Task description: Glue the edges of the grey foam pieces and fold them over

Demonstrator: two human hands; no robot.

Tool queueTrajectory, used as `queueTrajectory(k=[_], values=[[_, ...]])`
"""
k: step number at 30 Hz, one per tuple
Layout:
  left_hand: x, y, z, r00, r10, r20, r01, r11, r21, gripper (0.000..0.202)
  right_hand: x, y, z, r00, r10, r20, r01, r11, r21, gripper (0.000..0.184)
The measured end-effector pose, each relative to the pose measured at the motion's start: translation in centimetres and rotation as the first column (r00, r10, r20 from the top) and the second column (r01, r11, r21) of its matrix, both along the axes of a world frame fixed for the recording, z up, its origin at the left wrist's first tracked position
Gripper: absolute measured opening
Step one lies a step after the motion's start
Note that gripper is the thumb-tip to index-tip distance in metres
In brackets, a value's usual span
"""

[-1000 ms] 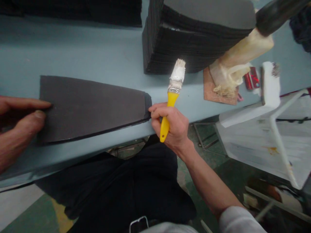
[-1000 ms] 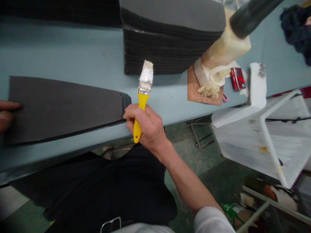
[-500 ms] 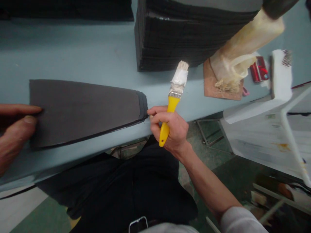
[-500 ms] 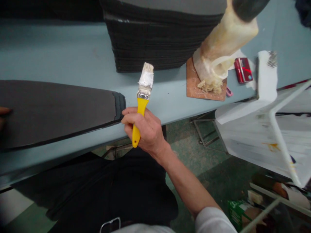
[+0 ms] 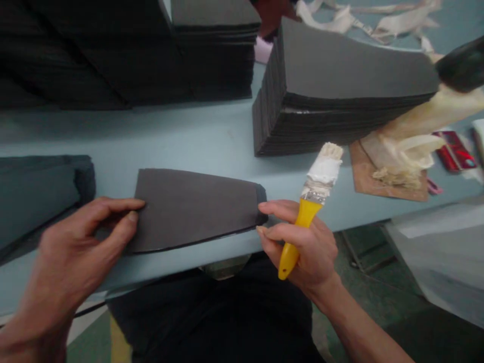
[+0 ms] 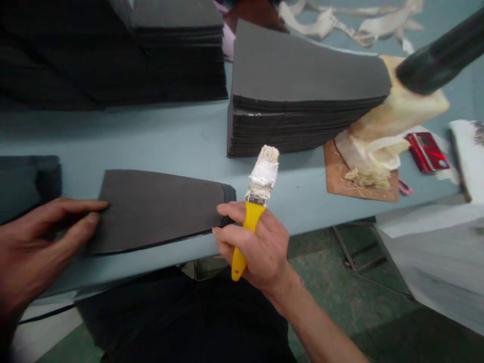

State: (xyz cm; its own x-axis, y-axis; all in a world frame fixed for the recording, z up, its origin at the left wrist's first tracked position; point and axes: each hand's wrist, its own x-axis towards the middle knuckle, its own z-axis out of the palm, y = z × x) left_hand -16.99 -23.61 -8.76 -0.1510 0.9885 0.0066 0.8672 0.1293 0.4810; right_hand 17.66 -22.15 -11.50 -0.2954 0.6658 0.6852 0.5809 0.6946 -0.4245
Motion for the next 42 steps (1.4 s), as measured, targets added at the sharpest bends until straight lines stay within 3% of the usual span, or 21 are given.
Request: queueTrajectory(k=[5,12,21,25,30,33,36,39,42], values=[[1.1,0.2,0.9,0.993,-0.002,0.115,0.004,1.000,-0.011,0.034,-1.8,0.4,1.0,0.996,0.044,0.076,-0.041,0.999,-0.036,0.012],[1.3,-0.1,0.3,0.981,-0.062,0.185,0.048,0.996,0.079,0.025,-4.6,1.9,2.0,0.984,0.100,0.150,-0.093,0.994,-0.051,0.013],[1.4,-0.4,-0.2,0.968,-0.133,0.212,0.105,0.985,0.139,0.023,-6.0,2.7,-0.1,0.976,0.164,0.145,-0.142,0.978,-0.154,0.013],[1.5,-0.3,0.2,0.962,-0.140,0.235,0.111,0.985,0.135,0.024,-5.9,2.7,-0.2,0.975,0.179,0.130,-0.150,0.968,-0.203,0.014],[0.5,-0.8,0.6,0.978,0.035,0.208,-0.057,0.994,0.097,0.033,-5.6,2.6,-0.2,0.974,0.189,0.122,-0.155,0.956,-0.248,0.014],[-0.6,-1.4,0.7,0.971,0.185,0.155,-0.207,0.968,0.140,0.037,-5.5,2.5,-0.4,0.975,0.193,0.110,-0.158,0.950,-0.268,0.015],[-1.0,-1.6,1.1,0.968,0.230,0.101,-0.248,0.941,0.231,0.035,-5.5,2.5,-0.5,0.976,0.199,0.091,-0.168,0.946,-0.276,0.017],[-0.1,-1.1,2.0,0.991,0.125,0.047,-0.133,0.934,0.333,0.029,-5.5,2.5,-0.6,0.977,0.199,0.071,-0.172,0.945,-0.280,0.017],[2.1,0.2,2.5,0.987,-0.161,-0.013,0.155,0.918,0.365,0.028,-5.5,2.5,-0.7,0.977,0.198,0.075,-0.171,0.946,-0.274,0.016]])
